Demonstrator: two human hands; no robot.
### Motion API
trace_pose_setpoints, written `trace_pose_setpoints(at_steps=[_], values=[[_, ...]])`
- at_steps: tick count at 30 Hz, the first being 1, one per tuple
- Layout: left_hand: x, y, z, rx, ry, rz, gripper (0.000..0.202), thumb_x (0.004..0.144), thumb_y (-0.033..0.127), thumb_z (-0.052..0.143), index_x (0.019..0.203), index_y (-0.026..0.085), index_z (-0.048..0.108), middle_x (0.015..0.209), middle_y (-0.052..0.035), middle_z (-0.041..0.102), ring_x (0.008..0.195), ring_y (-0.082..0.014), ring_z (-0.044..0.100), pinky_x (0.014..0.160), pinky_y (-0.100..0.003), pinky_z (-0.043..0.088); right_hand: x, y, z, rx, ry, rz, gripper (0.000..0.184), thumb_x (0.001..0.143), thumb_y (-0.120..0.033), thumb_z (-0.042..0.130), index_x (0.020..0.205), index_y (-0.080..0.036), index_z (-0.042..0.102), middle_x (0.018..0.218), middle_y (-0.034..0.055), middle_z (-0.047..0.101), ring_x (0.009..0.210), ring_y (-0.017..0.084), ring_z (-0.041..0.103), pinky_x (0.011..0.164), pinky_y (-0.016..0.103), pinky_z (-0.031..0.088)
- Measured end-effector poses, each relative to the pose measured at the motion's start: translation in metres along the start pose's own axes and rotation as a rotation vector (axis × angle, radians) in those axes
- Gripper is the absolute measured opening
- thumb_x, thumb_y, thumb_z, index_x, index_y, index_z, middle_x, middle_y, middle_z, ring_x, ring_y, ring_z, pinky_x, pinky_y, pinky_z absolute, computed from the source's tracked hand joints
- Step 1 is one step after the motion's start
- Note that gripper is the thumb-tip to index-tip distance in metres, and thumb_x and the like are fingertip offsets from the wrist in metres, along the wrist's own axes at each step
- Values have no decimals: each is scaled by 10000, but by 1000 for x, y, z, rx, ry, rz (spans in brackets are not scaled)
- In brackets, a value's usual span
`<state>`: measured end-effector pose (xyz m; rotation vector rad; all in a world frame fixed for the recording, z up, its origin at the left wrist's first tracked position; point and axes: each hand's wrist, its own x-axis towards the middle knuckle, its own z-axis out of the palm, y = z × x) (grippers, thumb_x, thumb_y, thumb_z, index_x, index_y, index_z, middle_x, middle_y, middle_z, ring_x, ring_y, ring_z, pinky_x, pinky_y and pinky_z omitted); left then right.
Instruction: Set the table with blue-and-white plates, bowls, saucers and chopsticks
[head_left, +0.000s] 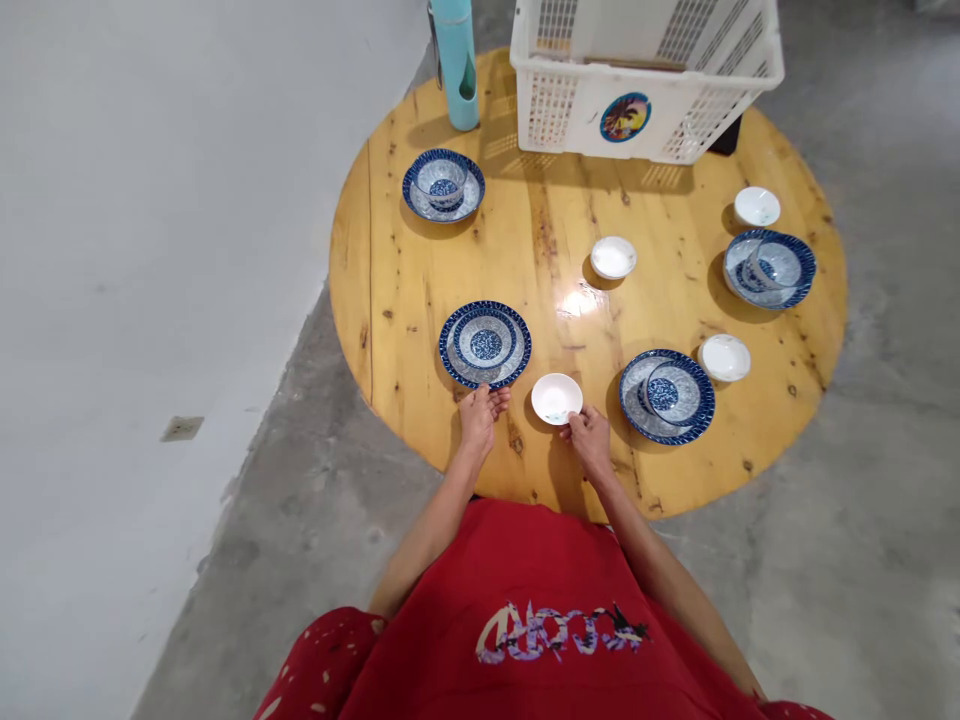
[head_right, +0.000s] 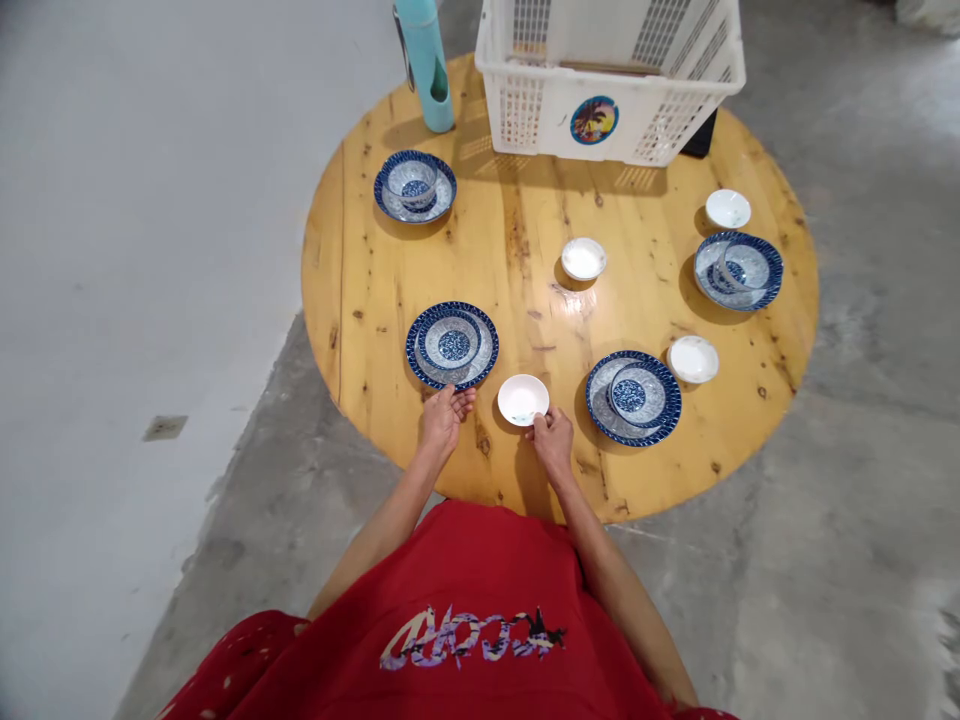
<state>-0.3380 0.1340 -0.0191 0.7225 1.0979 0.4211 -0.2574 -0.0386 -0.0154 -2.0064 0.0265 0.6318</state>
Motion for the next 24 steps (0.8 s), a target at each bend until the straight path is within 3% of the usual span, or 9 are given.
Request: trace_pose_setpoints(at_steps=[24], values=[[6, 4, -10, 84, -95, -6, 337, 916, 462, 587, 857, 132, 617, 788, -94, 739, 659, -114, 681, 608, -192, 484, 4, 6, 6, -1, 31, -5, 127, 773, -303, 474, 805, -201, 543, 570, -15, 590, 491, 162, 618, 469, 219, 432]])
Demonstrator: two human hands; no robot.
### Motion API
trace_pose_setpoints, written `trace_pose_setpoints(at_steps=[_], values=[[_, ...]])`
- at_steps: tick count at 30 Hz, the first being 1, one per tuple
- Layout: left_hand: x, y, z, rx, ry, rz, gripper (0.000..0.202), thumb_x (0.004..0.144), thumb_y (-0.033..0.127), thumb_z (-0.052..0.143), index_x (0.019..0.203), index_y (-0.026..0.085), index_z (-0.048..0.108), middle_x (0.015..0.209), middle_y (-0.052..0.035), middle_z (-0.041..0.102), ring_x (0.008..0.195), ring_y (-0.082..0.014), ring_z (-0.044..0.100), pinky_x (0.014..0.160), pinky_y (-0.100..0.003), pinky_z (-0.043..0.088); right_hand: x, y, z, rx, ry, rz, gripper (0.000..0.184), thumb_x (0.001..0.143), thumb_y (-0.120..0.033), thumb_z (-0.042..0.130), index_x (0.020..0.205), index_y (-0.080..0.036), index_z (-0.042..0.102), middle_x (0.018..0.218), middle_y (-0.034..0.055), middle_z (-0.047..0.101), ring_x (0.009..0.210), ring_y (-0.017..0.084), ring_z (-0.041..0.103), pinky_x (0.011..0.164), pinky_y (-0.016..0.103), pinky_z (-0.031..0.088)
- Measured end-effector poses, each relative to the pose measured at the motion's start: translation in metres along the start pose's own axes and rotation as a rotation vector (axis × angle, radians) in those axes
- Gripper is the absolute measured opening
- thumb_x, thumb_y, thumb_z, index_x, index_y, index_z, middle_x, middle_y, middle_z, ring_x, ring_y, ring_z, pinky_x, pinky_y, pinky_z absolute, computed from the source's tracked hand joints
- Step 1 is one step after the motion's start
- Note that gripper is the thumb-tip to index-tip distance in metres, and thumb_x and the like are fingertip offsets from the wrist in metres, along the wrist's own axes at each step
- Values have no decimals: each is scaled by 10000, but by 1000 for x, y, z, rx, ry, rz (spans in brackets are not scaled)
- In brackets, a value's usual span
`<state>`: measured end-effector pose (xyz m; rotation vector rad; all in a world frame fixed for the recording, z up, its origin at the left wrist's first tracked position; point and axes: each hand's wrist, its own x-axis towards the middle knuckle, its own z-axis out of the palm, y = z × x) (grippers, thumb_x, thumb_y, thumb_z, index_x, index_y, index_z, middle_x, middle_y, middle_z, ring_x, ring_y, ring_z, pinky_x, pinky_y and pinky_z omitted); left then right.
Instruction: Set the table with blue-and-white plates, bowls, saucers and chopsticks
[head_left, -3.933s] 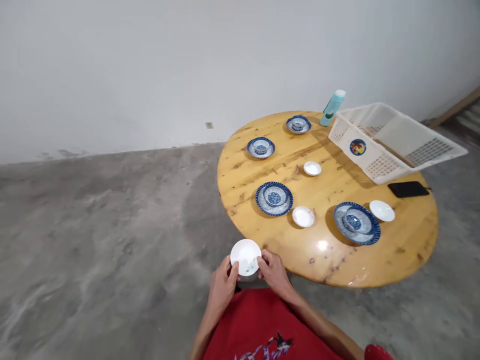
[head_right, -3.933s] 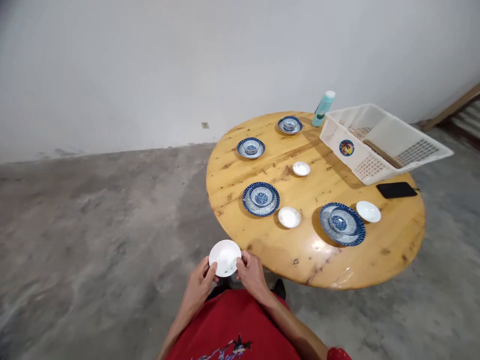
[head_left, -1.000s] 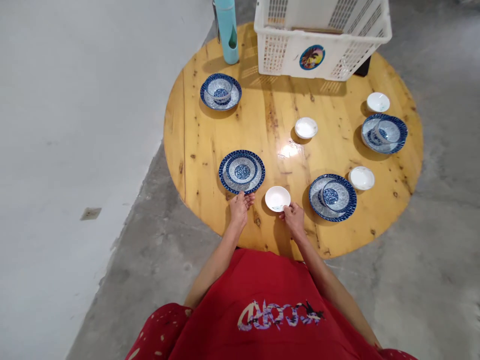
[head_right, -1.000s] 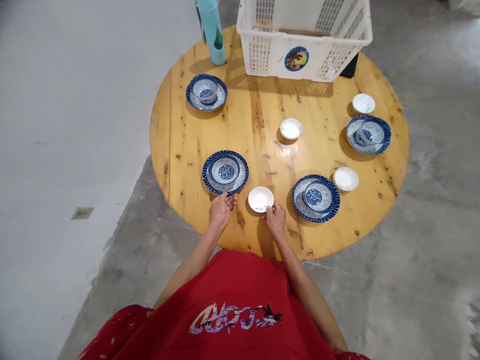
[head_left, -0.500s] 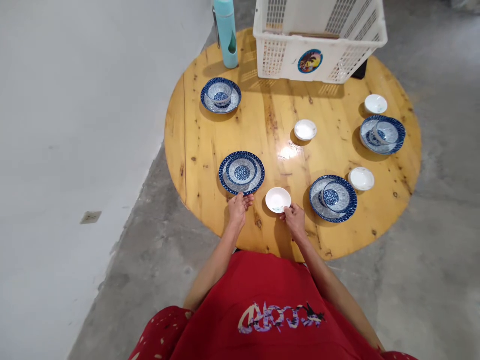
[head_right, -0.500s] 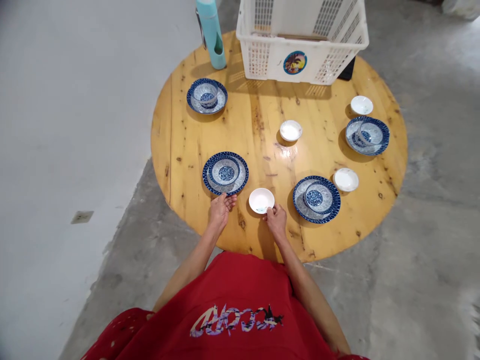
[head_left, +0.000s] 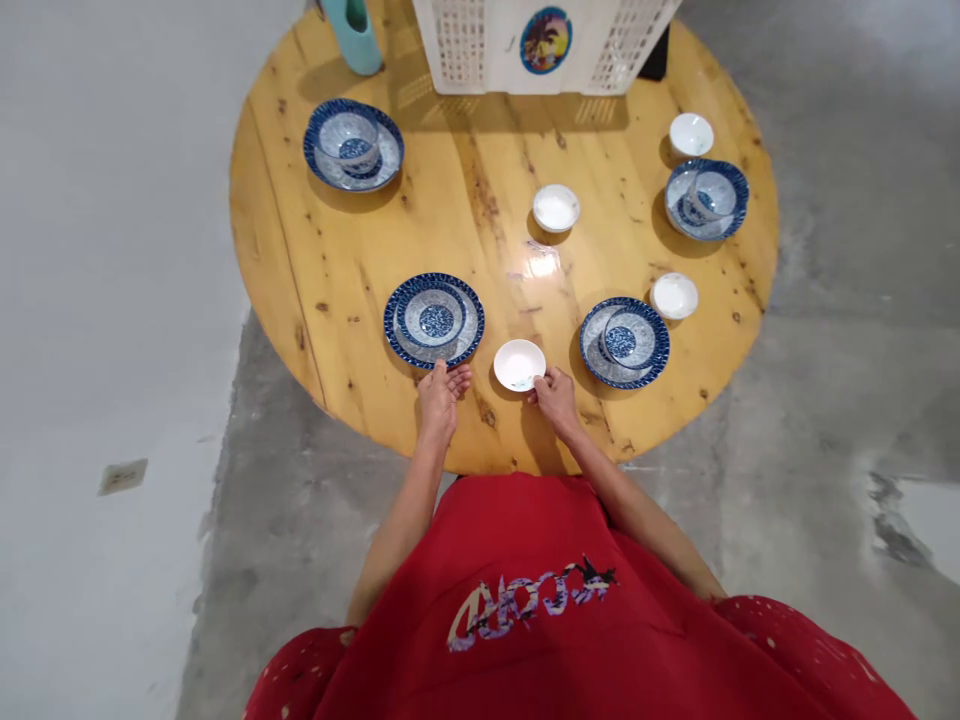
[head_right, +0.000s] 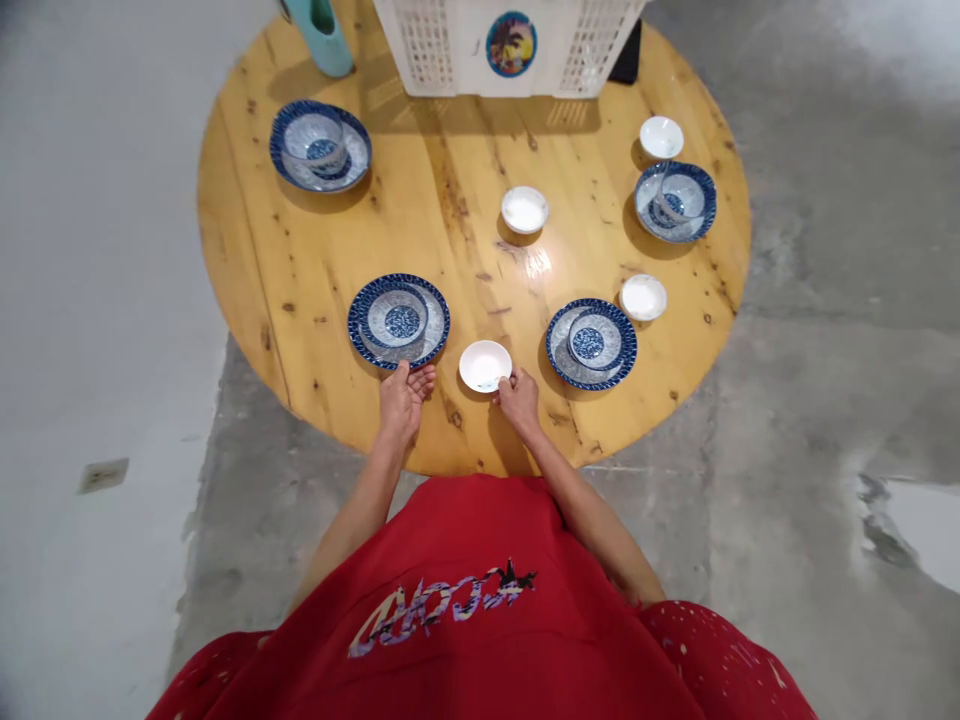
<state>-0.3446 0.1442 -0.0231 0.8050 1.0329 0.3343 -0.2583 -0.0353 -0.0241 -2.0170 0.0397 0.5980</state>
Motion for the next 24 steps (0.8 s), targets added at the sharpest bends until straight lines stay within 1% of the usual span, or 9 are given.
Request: trace_pose_setpoints(at_steps=[5, 9, 12, 14, 16, 18, 20, 22, 24], values=[[7, 0, 4, -22, 34, -26, 251, 945, 358, 547, 864, 129, 611, 798, -89, 739, 652, -102, 681, 641, -200, 498, 1, -1, 3, 19, 10, -4, 110, 795, -276, 466, 813, -199, 542, 603, -14, 602, 489, 164, 623, 475, 227, 440], [9, 1, 7, -34, 65, -40, 192, 944, 274, 512, 843, 137, 601, 789, -74, 737, 640, -93, 676, 633, -194, 498, 4, -2, 6, 2, -4, -9, 82, 802, -259, 464, 787, -209, 527, 575, -22, 595, 499, 167, 630, 514, 236, 461], [5, 2, 6, -42, 61, -31, 213, 948, 289, 511, 846, 129, 608, 787, -77, 738, 643, -93, 675, 620, -190, 501, 7, -1, 8, -8, -5, -38, 85, 804, -263, 462, 784, -210, 525, 566, -23, 590, 499, 169, 628, 523, 238, 457], [-1, -1, 6, -3, 25, -19, 281, 949, 366, 527, 863, 119, 629, 786, -88, 736, 649, -102, 678, 603, -192, 501, 10, 0, 9, -23, -5, -61, 98, 806, -271, 464, 793, -207, 537, 568, -21, 595, 506, 167, 624, 531, 237, 454], [-7, -7, 8, 97, -51, -1, 334, 923, 433, 565, 873, 115, 655, 782, -93, 734, 647, -114, 677, 586, -196, 498, 13, 0, 10, -38, -3, -75, 118, 807, -275, 465, 810, -200, 556, 585, -16, 609, 509, 164, 622, 535, 235, 451], [-11, -15, 14, 242, -139, 35, 335, 883, 452, 616, 846, 125, 674, 754, -82, 725, 613, -115, 659, 564, -199, 490, 17, -1, 11, -43, -1, -76, 146, 808, -277, 462, 835, -189, 576, 599, -11, 618, 502, 164, 621, 528, 236, 442], [-11, -24, 21, 390, -206, 73, 330, 860, 458, 641, 775, 141, 672, 698, -64, 707, 557, -111, 629, 532, -201, 474, 21, -3, 12, -45, -1, -82, 175, 811, -282, 461, 858, -177, 594, 597, -6, 619, 495, 169, 622, 524, 242, 436], [-8, -30, 29, 489, -238, 101, 356, 857, 473, 642, 705, 151, 646, 640, -53, 685, 506, -110, 606, 492, -200, 452, 25, -5, 12, -60, 2, -99, 200, 813, -287, 463, 868, -165, 611, 591, 3, 622, 505, 178, 624, 536, 250, 442], [-4, -32, 36, 521, -251, 103, 365, 850, 471, 656, 672, 154, 624, 610, -51, 673, 475, -110, 600, 462, -194, 436, 29, -8, 11, -89, 8, -120, 224, 816, -289, 461, 879, -157, 631, 598, 13, 632, 525, 183, 624, 559, 258, 453]])
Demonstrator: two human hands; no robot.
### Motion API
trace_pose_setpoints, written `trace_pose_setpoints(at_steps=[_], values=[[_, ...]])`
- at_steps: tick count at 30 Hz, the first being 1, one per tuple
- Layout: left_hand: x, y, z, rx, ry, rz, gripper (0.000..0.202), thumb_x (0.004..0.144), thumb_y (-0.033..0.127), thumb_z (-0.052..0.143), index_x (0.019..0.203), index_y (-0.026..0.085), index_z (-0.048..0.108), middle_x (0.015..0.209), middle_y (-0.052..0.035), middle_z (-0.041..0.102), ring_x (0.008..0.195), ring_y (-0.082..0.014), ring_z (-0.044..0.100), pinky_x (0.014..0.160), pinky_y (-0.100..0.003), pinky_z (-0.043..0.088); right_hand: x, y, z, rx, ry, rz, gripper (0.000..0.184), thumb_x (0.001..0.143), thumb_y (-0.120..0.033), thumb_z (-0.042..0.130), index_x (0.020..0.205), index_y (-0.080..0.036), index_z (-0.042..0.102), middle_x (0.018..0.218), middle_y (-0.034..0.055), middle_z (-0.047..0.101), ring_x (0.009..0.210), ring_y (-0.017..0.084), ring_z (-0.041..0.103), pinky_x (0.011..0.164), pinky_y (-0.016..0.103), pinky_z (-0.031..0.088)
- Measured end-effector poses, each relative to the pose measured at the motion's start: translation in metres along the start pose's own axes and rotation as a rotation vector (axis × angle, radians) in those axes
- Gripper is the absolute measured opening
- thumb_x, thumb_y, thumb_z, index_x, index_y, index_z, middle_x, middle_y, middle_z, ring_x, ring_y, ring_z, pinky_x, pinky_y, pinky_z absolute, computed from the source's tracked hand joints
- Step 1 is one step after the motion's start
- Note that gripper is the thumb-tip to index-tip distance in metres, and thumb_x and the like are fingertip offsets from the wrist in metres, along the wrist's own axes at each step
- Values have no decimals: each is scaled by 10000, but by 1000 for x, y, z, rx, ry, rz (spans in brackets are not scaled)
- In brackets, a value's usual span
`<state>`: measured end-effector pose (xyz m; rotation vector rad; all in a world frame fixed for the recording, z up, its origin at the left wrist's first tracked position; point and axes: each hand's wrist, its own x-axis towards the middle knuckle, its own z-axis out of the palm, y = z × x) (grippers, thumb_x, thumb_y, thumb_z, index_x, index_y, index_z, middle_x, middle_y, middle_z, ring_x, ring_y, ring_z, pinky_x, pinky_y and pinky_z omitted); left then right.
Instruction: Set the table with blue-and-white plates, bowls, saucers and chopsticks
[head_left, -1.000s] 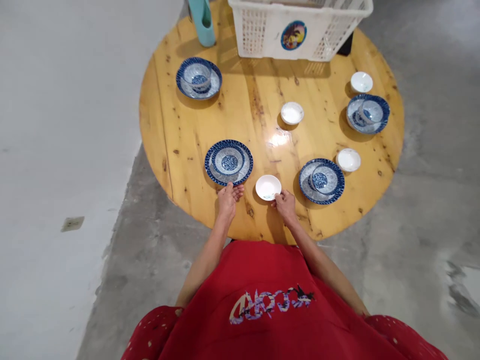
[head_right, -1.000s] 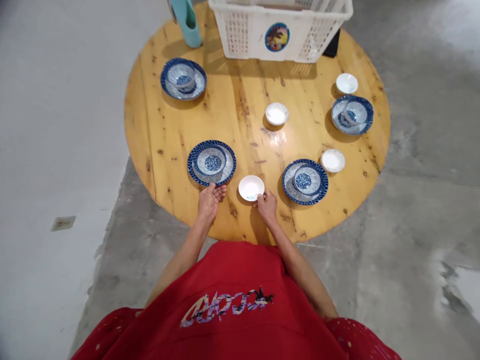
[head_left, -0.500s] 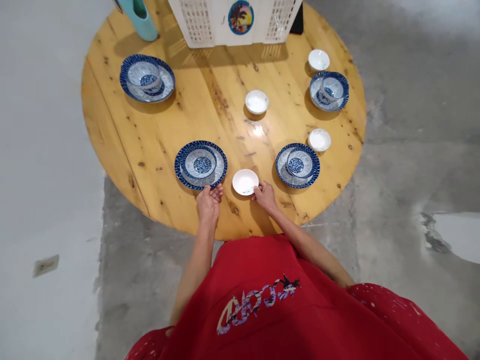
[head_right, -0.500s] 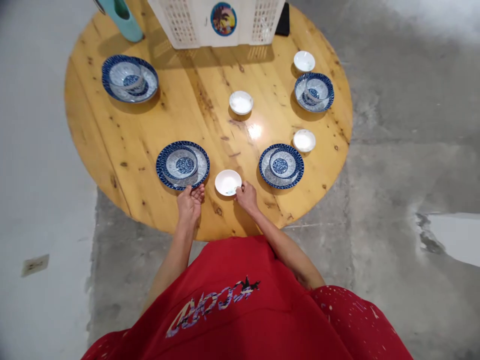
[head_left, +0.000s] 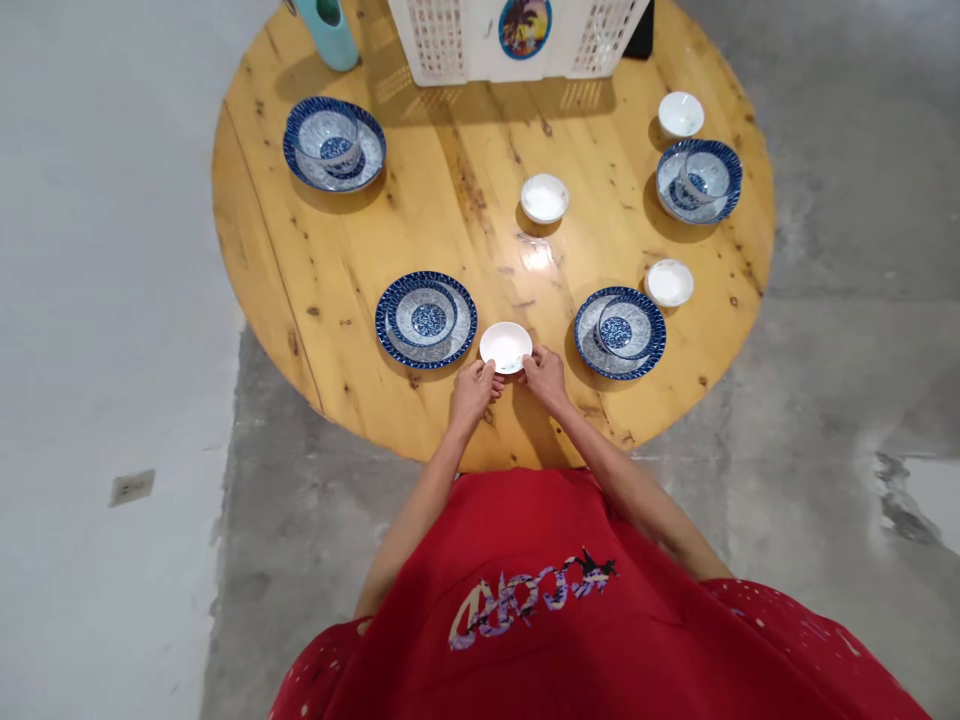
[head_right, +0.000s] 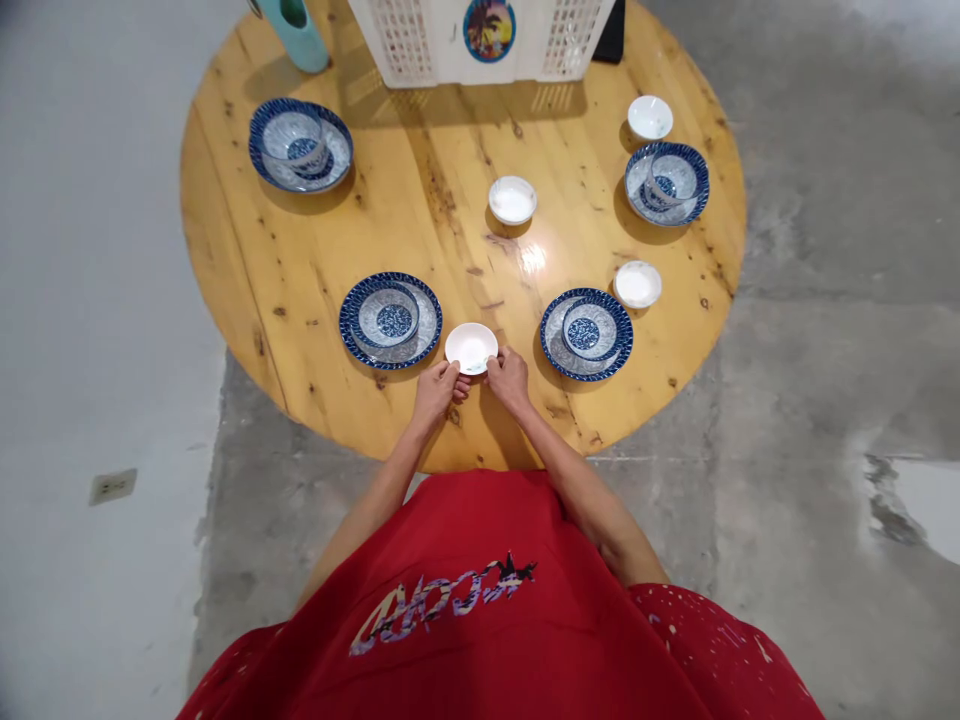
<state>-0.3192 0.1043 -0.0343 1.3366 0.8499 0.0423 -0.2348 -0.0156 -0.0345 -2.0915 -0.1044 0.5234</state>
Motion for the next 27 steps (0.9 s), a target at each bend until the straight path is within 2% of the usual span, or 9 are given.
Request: trace_pose_setpoints(at_steps=[4, 11, 27], values=[[7, 4, 4, 13, 2, -20, 335, 857, 427, 656, 674, 150, 609, 605, -49, 671, 465, -103, 602, 440, -176, 423, 6, -4, -4, -59, 7, -15, 280, 821, -288, 457, 941, -146, 667, 633, 22, 658, 571, 190, 630, 606, 270, 471], [3, 9, 5, 106, -24, -52, 297, 905, 367, 542, 719, 143, 602, 666, -56, 676, 500, -112, 618, 440, -190, 448, 7, -6, -7, -103, -2, -20, 325, 840, -297, 450, 1004, -144, 686, 647, 16, 670, 581, 194, 631, 654, 287, 492], [2, 7, 3, 112, -36, -65, 364, 886, 465, 546, 721, 146, 604, 696, -78, 699, 520, -116, 623, 449, -194, 454, 5, -10, -10, -174, -34, -37, 327, 875, -300, 451, 1034, -148, 694, 647, 14, 658, 644, 200, 637, 683, 279, 484]])
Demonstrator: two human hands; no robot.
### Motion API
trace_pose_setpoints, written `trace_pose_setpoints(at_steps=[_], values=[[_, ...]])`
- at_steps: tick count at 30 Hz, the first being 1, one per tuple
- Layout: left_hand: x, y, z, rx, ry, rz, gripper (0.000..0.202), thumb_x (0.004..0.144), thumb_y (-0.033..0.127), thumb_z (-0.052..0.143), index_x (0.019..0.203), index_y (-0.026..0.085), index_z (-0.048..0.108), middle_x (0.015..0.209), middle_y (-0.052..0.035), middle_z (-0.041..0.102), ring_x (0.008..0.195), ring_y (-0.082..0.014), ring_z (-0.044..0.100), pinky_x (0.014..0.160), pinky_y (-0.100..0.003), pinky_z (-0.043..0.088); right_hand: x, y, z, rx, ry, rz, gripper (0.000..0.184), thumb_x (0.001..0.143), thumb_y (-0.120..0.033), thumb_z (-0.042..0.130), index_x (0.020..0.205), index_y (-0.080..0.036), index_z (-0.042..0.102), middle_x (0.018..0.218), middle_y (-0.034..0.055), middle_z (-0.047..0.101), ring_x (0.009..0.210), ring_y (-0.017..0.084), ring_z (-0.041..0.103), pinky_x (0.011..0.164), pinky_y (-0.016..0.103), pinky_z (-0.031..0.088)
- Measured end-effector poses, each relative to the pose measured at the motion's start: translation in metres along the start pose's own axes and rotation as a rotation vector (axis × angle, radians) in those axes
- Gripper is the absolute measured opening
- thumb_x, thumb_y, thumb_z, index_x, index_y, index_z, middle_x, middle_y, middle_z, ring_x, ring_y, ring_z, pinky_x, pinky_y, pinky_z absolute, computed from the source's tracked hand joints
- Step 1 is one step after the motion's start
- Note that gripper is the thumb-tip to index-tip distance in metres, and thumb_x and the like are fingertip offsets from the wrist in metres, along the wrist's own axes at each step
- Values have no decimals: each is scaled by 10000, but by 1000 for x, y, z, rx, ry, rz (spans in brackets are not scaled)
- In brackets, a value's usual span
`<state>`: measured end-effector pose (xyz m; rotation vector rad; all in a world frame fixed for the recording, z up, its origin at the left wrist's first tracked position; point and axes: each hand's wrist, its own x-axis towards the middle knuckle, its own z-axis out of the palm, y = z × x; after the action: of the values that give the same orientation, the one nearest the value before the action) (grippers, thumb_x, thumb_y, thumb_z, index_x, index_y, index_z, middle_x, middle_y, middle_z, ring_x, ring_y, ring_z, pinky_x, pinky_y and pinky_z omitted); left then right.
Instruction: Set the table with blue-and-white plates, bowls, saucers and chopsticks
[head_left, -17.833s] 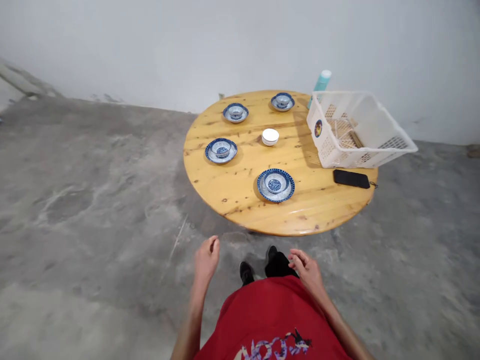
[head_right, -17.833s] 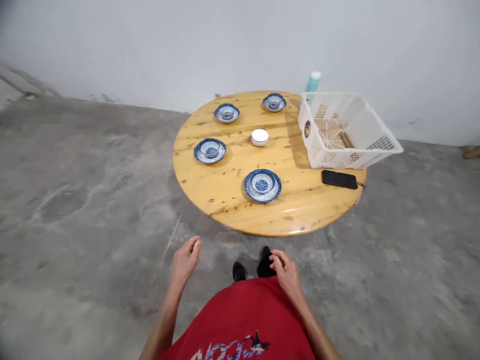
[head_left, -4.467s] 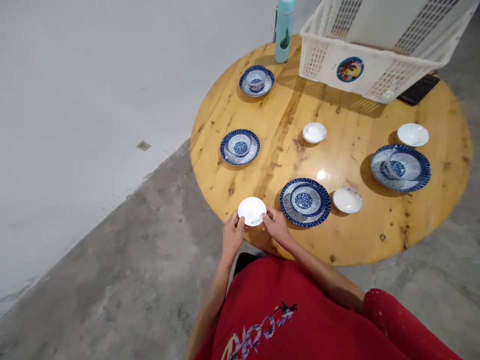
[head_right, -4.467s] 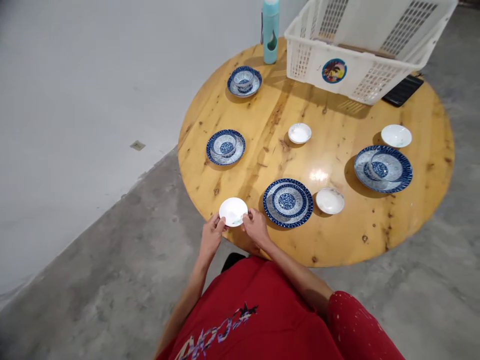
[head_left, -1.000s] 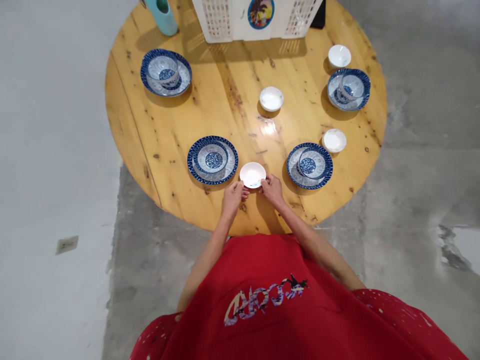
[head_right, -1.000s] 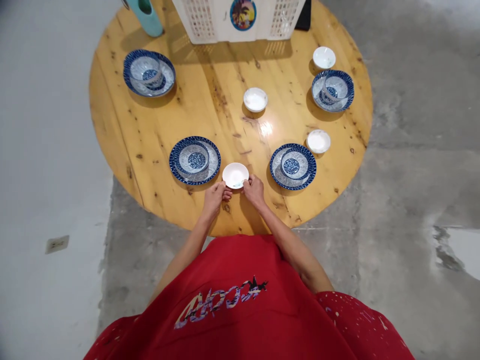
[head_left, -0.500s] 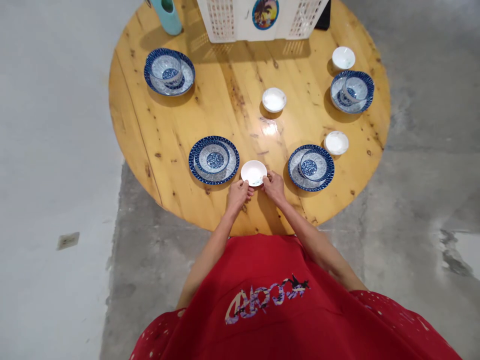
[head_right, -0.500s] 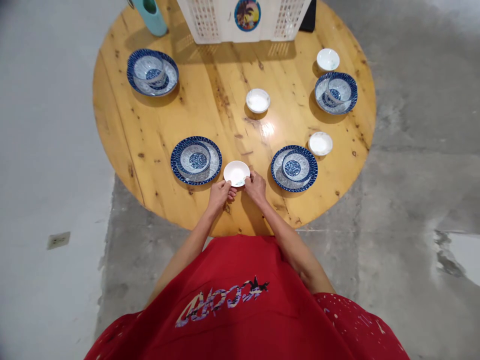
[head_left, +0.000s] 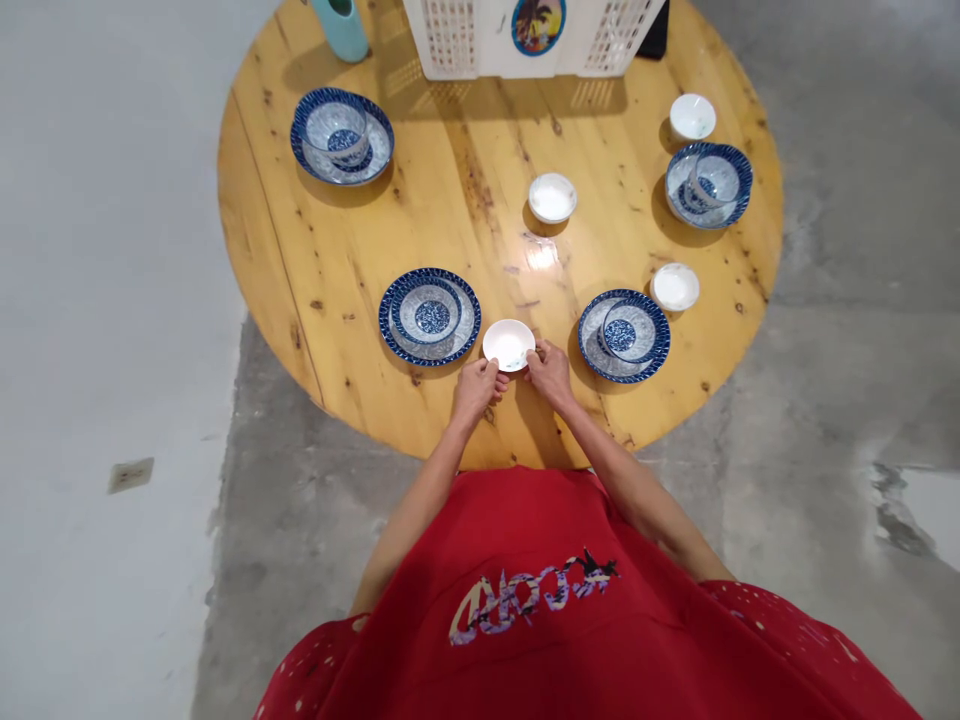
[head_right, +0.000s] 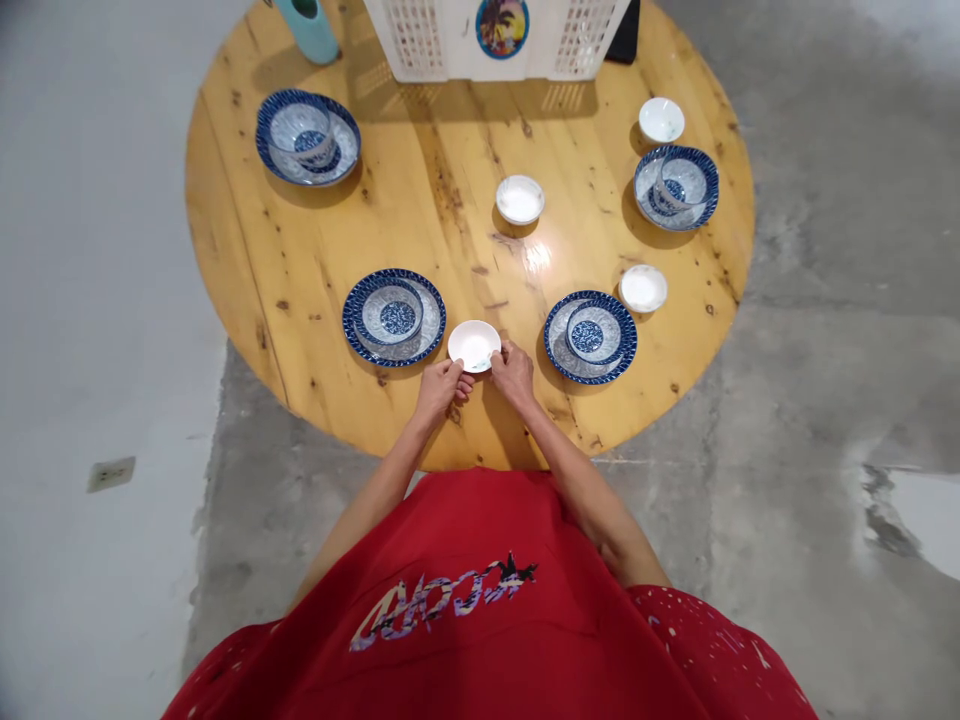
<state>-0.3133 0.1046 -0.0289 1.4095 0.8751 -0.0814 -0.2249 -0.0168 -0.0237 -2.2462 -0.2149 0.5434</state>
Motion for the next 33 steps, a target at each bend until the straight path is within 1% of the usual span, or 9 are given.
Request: trace_pose_setpoints(at_steps=[5, 10, 14, 17, 21, 23, 26, 29, 33], values=[[-6, -6, -9, 25, -11, 18, 431, 886, 552, 518, 743, 156, 607, 678, -62, 684, 528, -116, 617, 461, -196, 459, -4, 2, -5, -16, 60, 13, 365, 906, -389, 460, 1042, -146, 696, 731, 60, 699, 723, 219, 664, 715, 293, 498], [-25, -25, -24, 60, -30, 70, 390, 879, 516, 499, 769, 161, 613, 660, -35, 658, 506, -115, 599, 454, -203, 456, -22, 11, -15, -29, 129, 23, 401, 908, -441, 442, 1046, -143, 673, 717, 60, 692, 678, 213, 660, 664, 286, 487], [-32, -43, -23, 65, -70, 45, 361, 871, 494, 468, 767, 173, 597, 653, -20, 645, 489, -111, 583, 429, -198, 429, -28, 11, -23, 17, 170, 5, 376, 899, -457, 432, 1010, -173, 652, 672, 28, 672, 618, 198, 641, 601, 274, 474], [-35, -45, -21, 83, -116, 69, 338, 863, 478, 466, 760, 184, 598, 657, -9, 643, 506, -110, 591, 431, -190, 426, -17, -1, -35, 76, 217, -20, 342, 878, -453, 447, 938, -177, 640, 663, 27, 668, 572, 185, 630, 565, 269, 472], [-36, -38, -22, 76, -149, 70, 310, 841, 459, 470, 747, 189, 592, 645, -2, 631, 494, -108, 575, 427, -192, 426, 19, -24, -60, 190, 254, -40, 270, 837, -411, 495, 857, -171, 619, 672, 26, 674, 491, 144, 599, 498, 239, 453], [-36, -35, -24, 56, -134, 59, 305, 832, 459, 470, 760, 189, 592, 647, -2, 628, 492, -107, 572, 431, -192, 428, 46, -35, -73, 236, 270, -41, 228, 817, -364, 507, 835, -165, 617, 681, 28, 678, 487, 126, 594, 465, 212, 433], [-36, -34, -24, 52, -116, 36, 310, 842, 461, 461, 780, 188, 593, 653, -2, 634, 480, -102, 566, 431, -189, 424, 95, -48, -86, 279, 277, 25, 171, 791, -281, 517, 828, -147, 617, 674, 31, 675, 472, 107, 584, 436, 187, 416], [-38, -34, -23, 66, -113, 35, 300, 859, 449, 459, 788, 191, 595, 660, 1, 635, 485, -103, 569, 441, -191, 427, 147, -54, -89, 265, 288, 97, 131, 810, -233, 527, 850, -138, 608, 693, 39, 683, 462, 97, 581, 440, 186, 430], [-42, -35, -22, 80, -83, 40, 296, 876, 453, 458, 807, 202, 600, 663, 7, 627, 507, -112, 586, 442, -195, 424, 203, -56, -81, 241, 285, 170, 155, 877, -281, 552, 869, -136, 606, 705, 39, 677, 478, 98, 589, 465, 200, 473]])
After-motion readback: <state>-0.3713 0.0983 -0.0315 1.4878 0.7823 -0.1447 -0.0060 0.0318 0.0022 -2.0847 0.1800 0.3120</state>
